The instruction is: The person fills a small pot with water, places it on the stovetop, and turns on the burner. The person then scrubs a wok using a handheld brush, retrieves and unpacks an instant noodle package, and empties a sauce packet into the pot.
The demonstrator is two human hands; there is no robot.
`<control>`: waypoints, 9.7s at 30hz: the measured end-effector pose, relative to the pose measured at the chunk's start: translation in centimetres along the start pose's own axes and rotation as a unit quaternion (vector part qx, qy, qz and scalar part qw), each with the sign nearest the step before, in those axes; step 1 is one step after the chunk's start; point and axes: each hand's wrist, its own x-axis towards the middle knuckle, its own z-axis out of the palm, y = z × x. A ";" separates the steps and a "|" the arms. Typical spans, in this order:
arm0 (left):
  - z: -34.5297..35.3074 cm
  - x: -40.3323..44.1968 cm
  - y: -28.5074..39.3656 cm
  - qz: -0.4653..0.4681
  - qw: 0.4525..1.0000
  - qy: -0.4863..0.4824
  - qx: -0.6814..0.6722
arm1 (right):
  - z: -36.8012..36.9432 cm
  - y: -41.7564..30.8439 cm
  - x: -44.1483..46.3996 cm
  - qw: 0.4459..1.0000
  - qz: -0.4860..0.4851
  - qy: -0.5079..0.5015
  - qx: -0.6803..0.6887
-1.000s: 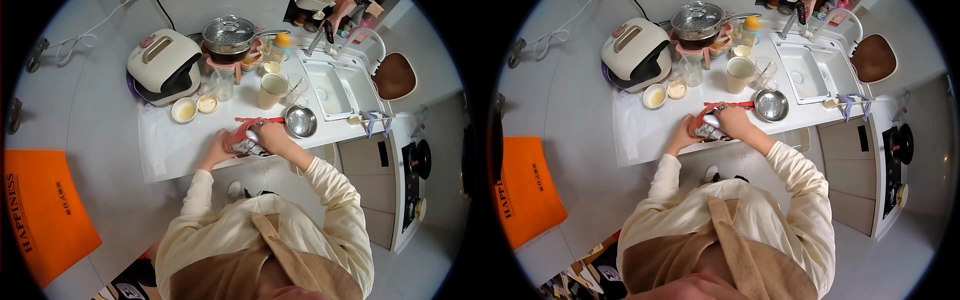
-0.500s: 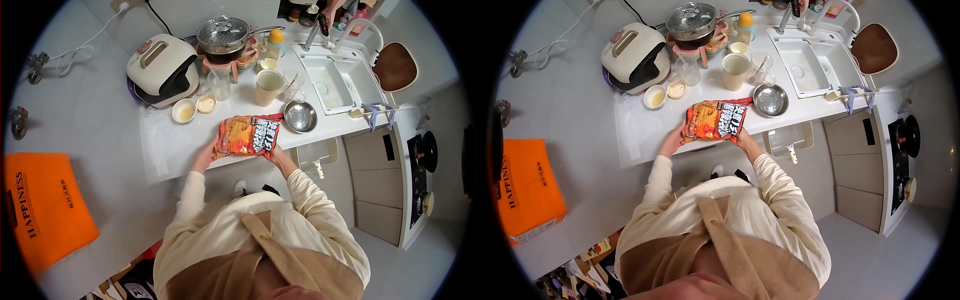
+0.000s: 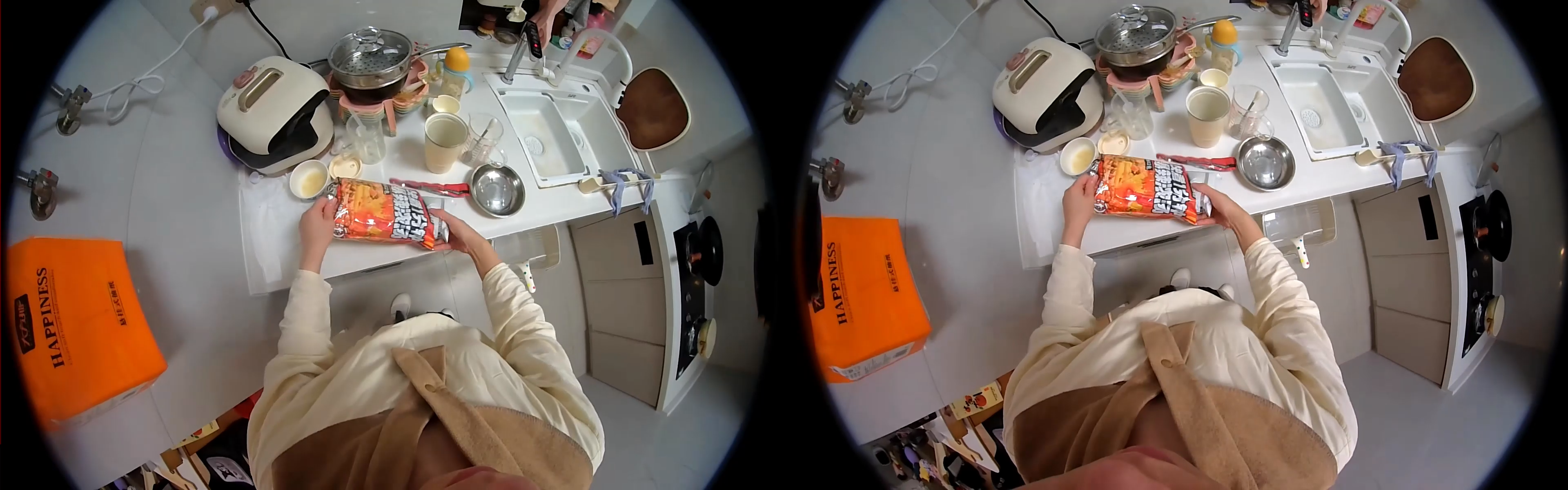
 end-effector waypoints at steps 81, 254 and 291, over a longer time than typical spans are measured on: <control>8.2 -11.5 1.3 0.065 0.994 -0.053 -0.064 | 7.6 -2.3 5.1 0.515 -0.513 0.025 -0.687; 4.4 -9.2 27.7 0.377 0.711 -0.419 -0.420 | 2.2 -7.9 -33.2 0.660 -0.369 0.278 -0.592; 6.3 -12.2 28.3 0.341 0.741 -0.340 -0.469 | 2.1 3.3 -32.7 0.533 -0.608 0.497 -0.315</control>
